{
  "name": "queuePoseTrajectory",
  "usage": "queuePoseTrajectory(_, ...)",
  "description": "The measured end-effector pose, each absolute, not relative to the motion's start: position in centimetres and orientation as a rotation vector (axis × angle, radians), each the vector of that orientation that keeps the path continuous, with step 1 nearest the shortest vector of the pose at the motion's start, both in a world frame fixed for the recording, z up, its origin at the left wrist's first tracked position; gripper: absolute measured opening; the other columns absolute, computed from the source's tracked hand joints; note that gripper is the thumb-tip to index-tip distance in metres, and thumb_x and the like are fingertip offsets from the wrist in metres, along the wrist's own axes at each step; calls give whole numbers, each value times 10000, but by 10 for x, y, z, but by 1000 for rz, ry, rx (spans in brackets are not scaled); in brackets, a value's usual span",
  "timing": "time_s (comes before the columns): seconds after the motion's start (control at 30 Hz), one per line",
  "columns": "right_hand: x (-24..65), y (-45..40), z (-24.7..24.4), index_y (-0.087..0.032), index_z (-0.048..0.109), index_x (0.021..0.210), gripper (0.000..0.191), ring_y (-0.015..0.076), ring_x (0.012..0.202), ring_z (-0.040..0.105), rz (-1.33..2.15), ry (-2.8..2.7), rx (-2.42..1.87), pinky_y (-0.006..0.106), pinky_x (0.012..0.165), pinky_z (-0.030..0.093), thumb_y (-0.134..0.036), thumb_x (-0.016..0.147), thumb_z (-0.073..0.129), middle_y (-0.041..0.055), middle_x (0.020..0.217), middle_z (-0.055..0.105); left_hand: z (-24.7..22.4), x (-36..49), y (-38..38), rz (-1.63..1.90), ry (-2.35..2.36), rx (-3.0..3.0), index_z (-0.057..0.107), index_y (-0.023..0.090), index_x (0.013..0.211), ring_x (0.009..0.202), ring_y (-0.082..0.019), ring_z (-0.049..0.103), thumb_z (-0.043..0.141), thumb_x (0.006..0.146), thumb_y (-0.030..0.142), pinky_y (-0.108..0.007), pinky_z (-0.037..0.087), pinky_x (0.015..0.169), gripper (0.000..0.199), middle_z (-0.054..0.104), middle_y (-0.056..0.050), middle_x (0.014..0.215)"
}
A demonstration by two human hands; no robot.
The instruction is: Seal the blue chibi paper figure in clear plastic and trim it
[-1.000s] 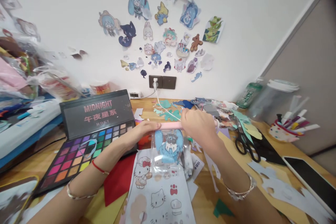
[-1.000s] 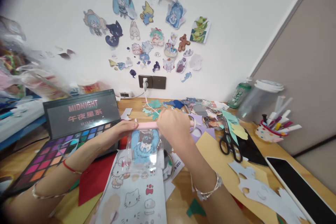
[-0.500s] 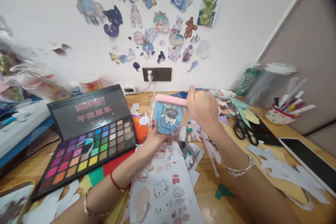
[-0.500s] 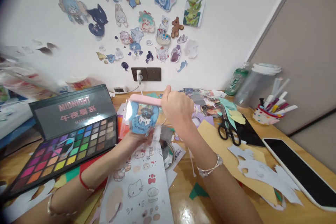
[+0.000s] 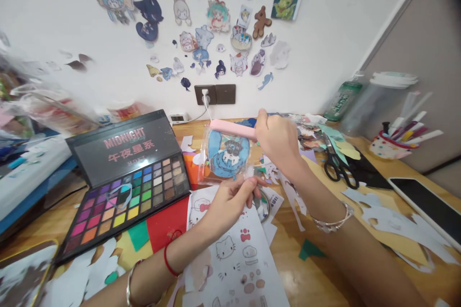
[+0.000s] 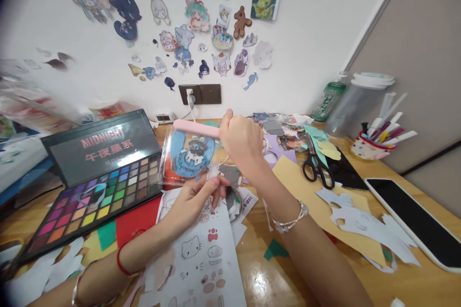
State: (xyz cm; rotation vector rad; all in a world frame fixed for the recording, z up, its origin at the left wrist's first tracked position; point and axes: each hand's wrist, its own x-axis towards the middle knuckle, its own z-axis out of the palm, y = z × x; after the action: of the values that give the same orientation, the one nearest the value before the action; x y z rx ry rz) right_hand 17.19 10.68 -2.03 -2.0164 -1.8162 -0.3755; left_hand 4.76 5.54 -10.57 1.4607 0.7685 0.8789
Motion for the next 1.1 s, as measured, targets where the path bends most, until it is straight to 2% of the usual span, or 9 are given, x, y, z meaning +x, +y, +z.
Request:
queuePoseTrajectory(0.13,173,107,-21,-86,689,766,554,264,659,671,-304,-1767,-1979,321,577,419,-255,963,200,171,682,690,-101,50,50,878,723,1311,640,161,861,505,-100,421,477,863,434,-295,392,624,318,539,8,650)
queuePoseTrajectory(0.27,176,112,-24,-87,701,728,563,264,684,673,-236,-1680,-1966,335,629,437,-281,952,223,172,663,697,-100,54,43,921,720,1207,595,168,1032,525,-86,422,598,782,407,-281,377,604,345,539,9,751)
queuePoseTrajectory(0.33,178,115,-26,-76,704,717,569,281,691,674,-221,-1639,-1966,355,646,444,-302,946,236,185,672,698,-100,55,41,957,751,1144,560,169,1054,558,-87,436,614,773,396,-277,373,613,365,538,1,805)
queuePoseTrajectory(0.47,180,116,-26,-70,700,700,572,288,695,672,-208,-1610,-1957,362,647,449,-309,942,240,192,670,693,-103,56,41,1051,822,985,501,182,949,593,-103,454,641,759,347,-273,371,633,287,518,24,730)
queuePoseTrajectory(0.63,180,111,-21,-78,692,800,536,285,688,672,-237,-1727,-2022,342,604,426,-266,956,215,187,720,702,-105,53,44,1043,818,947,479,189,837,588,-118,448,648,745,294,-284,361,649,219,496,45,594)
queuePoseTrajectory(0.77,184,112,-17,-60,685,809,528,280,682,666,-271,-1737,-2036,328,583,398,-243,954,211,210,732,700,-106,48,47,1086,758,1006,509,182,879,621,-128,467,631,740,296,-294,378,668,217,518,23,651)
queuePoseTrajectory(0.87,191,114,-14,-68,691,760,555,305,703,663,-236,-1665,-2044,345,591,384,-265,946,207,220,718,696,-101,41,52,1253,689,1041,514,192,826,646,-143,489,567,758,303,-305,398,681,140,512,14,657)
queuePoseTrajectory(1.0,201,117,-11,-93,696,714,570,337,762,659,-160,-1567,-2059,372,639,381,-299,933,212,223,732,699,-85,30,60,1407,685,990,503,192,736,606,-106,469,528,761,210,-251,386,634,39,491,32,654)
queuePoseTrajectory(1.1,207,119,-9,-88,704,714,576,357,787,654,-115,-1495,-2077,378,650,378,-321,921,218,232,744,698,-75,23,68,1340,778,1013,526,175,710,600,-92,463,541,773,176,-231,376,636,65,501,32,656)
